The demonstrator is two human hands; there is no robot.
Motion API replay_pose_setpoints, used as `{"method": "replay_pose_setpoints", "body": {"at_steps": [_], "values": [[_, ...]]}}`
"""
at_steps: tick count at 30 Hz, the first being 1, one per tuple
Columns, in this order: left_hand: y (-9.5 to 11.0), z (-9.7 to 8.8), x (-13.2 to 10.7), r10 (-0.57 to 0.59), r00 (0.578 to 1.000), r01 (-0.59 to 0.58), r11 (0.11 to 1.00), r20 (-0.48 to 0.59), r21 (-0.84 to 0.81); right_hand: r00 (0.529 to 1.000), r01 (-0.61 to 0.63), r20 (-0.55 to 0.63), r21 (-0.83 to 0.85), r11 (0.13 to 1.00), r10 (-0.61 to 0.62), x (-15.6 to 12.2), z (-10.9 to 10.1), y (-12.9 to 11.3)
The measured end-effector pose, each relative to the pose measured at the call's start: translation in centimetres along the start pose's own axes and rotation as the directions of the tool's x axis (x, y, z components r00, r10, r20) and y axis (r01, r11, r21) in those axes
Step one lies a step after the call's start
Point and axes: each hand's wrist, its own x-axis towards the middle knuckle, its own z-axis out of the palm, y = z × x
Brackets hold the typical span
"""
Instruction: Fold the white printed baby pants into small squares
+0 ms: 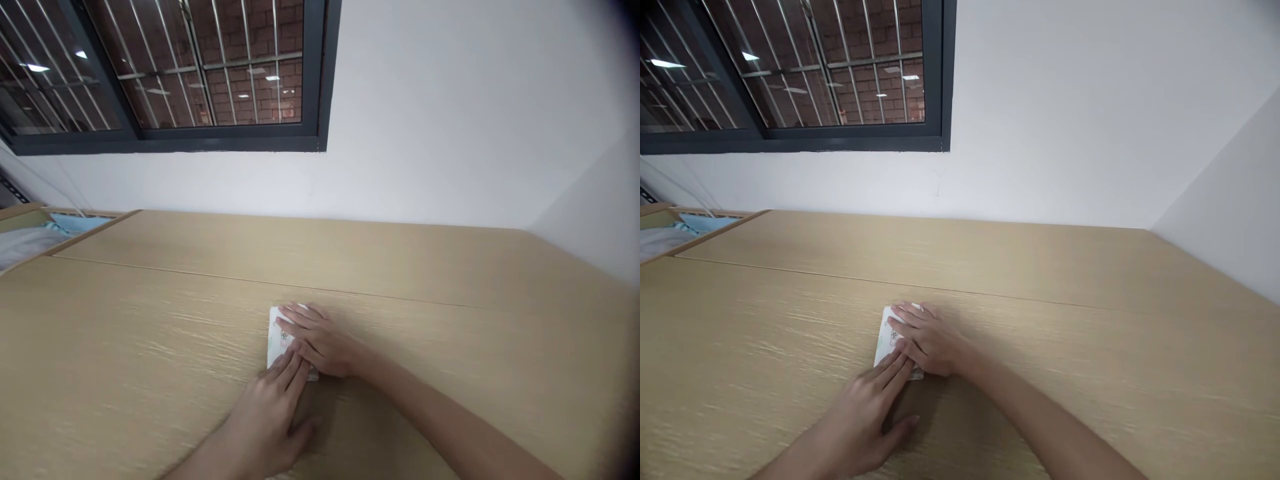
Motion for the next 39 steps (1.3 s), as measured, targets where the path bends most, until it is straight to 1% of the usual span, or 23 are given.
{"method": "replay_pose_setpoints", "body": {"at_steps": [3,6,8,10,13,16,19,21,26,34,39], "values": [[-0.3,-0.1,0.0,0.016,0.999,-0.016,1.000,-0.028,-0.008,0.998,-0.065,-0.012,-0.052,0.997,0.064,-0.1,0.3,1.1],[-0.6,-0.9,-0.1,0.015,1.000,-0.017,0.998,-0.020,-0.056,0.984,-0.167,-0.071,-0.060,0.984,0.163,-0.4,0.8,1.8],[-0.8,-1.8,-0.1,-0.015,1.000,0.015,0.993,0.001,-0.119,0.970,-0.219,-0.118,-0.048,0.975,0.212,-0.6,1.2,2.0],[-1.3,-2.8,0.0,-0.074,0.997,0.074,0.980,0.009,-0.187,0.961,-0.238,-0.156,-0.041,0.970,0.229,-0.8,1.6,2.0],[-2.1,-3.6,0.3,-0.152,0.988,0.136,0.952,-0.035,-0.275,0.957,-0.233,-0.184,-0.036,0.972,0.222,-0.9,1.9,1.9],[-2.9,-3.7,0.7,-0.238,0.968,0.199,0.919,-0.075,-0.341,0.960,-0.212,-0.193,-0.024,0.977,0.204,-0.8,1.8,1.8],[-3.1,-3.8,0.8,-0.332,0.941,0.286,0.880,-0.060,-0.380,0.967,-0.150,-0.210,-0.001,0.989,0.146,-0.7,1.6,1.6],[-3.0,-3.9,0.8,-0.366,0.929,0.321,0.862,-0.043,-0.392,0.968,-0.129,-0.218,-0.004,0.992,0.125,-0.6,1.6,1.6],[-2.9,-3.9,0.8,-0.388,0.921,0.346,0.849,-0.027,-0.400,0.967,-0.162,-0.206,-0.035,0.986,0.151,-0.6,1.6,1.6],[-3.2,-3.6,0.7,-0.385,0.922,0.342,0.846,-0.026,-0.410,0.971,-0.147,-0.185,0.028,0.989,0.150,-0.3,1.0,1.1],[-3.2,-3.5,0.6,-0.380,0.925,0.339,0.853,-0.027,-0.398,0.971,-0.138,-0.189,0.040,0.990,0.143,-0.2,0.9,1.1]]}}
